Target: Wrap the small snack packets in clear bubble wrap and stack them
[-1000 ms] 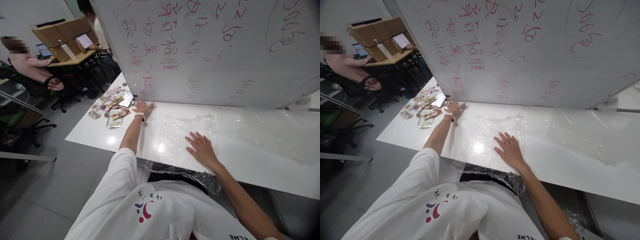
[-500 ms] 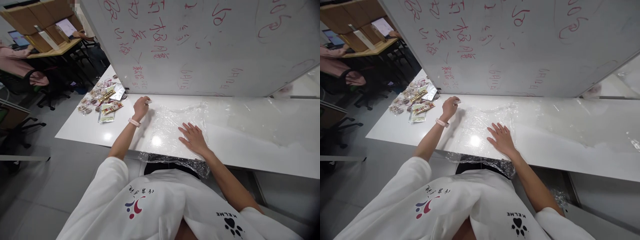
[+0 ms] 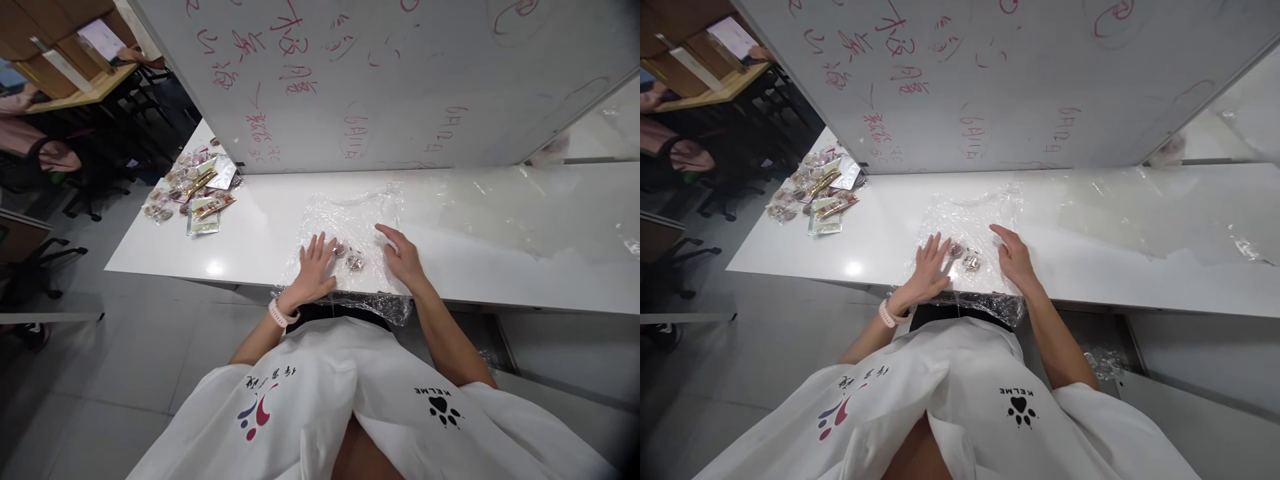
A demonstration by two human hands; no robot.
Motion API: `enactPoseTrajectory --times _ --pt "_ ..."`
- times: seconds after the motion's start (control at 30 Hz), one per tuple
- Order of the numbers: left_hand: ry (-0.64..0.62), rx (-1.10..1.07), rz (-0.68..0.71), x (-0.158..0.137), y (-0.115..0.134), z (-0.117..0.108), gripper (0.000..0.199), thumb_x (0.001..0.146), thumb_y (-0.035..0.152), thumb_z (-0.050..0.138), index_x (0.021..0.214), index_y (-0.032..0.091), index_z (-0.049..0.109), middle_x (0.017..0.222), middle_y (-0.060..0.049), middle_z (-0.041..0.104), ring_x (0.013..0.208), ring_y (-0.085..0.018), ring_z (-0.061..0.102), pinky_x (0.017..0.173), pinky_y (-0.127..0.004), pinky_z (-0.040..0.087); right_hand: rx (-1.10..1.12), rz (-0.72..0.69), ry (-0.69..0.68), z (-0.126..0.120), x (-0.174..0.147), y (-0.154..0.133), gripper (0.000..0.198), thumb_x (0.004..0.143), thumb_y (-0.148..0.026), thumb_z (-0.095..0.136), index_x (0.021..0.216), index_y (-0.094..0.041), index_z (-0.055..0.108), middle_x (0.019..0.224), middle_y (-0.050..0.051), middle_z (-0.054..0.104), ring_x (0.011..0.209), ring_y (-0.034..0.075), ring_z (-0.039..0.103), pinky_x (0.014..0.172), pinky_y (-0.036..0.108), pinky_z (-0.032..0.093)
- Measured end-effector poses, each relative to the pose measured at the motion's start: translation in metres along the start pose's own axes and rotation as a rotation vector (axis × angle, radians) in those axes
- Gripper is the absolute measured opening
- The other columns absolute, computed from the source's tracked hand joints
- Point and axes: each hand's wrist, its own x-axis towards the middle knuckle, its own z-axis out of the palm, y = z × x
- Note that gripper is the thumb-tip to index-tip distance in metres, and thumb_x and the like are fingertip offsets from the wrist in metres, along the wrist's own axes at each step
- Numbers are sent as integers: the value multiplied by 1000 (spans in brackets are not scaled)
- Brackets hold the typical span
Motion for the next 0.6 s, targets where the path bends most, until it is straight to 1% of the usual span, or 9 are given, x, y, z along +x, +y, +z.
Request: enactPoseTrajectory --times 0.07,0.13,0.17,0.23,0.27,0.33,0.43,0.5,0.6 --pt "99 -70 -64 -33 -10 -11 73 90 46 55 156 31 26 168 -9 17 156 -33 10 123 -57 21 -12 102 179 -22 -31 -11 37 97 -40 45 120 -24 69 123 8 69 110 24 66 93 41 54" --pt "323 -193 -301 -70 -19 -11 46 91 51 54 134 34 52 145 -9 53 140 -29 44 112 -49 43 -92 308 395 -39 -73 -17 36 94 -52 53 98 -22 73 93 7 74 86 23 68 81 38 56" --pt "477 -274 -471 -87 -22 -6 35 92 53 51 120 34 58 127 -8 63 124 -28 58 100 -46 52 -128 436 451 -44 -95 -17 40 91 -57 56 88 -22 73 81 6 72 76 23 67 77 38 55" --pt "665 -492 -749 -112 -25 8 30 89 57 52 104 33 60 105 -5 67 97 -23 67 79 -39 57 -58 674 411 -43 -133 -12 50 88 -67 54 78 -21 71 70 7 68 64 22 64 65 37 53" --pt "663 -642 -849 -118 -25 16 32 87 60 54 100 32 59 102 -4 67 88 -21 67 71 -36 57 53 768 333 -38 -147 -9 54 87 -71 53 79 -21 71 73 8 70 63 22 64 60 36 53" --pt "466 -989 -952 -119 -24 27 41 81 66 57 97 29 61 100 -4 68 77 -17 66 58 -30 52 366 866 118 -21 -161 -3 61 85 -77 50 92 -21 73 91 12 75 70 25 68 56 36 54" --pt "146 -1360 -931 -100 -19 29 44 76 66 63 87 24 63 86 -5 68 60 -12 59 47 -25 42 662 820 -140 1 -152 -4 57 81 -74 60 103 -23 73 110 12 74 87 25 70 65 36 59" --pt "164 -1422 -865 -86 -16 17 35 72 54 73 74 21 61 69 0 62 50 -8 49 44 -22 36 711 750 -160 4 -135 -11 49 77 -68 69 92 -21 74 99 10 74 79 21 68 62 31 57" --pt "353 -1441 -723 -71 -10 -10 30 68 38 79 66 18 56 61 4 56 49 -6 45 45 -20 35 842 653 -80 -10 -108 -24 42 77 -61 75 76 -20 72 79 6 69 63 13 59 53 25 51"
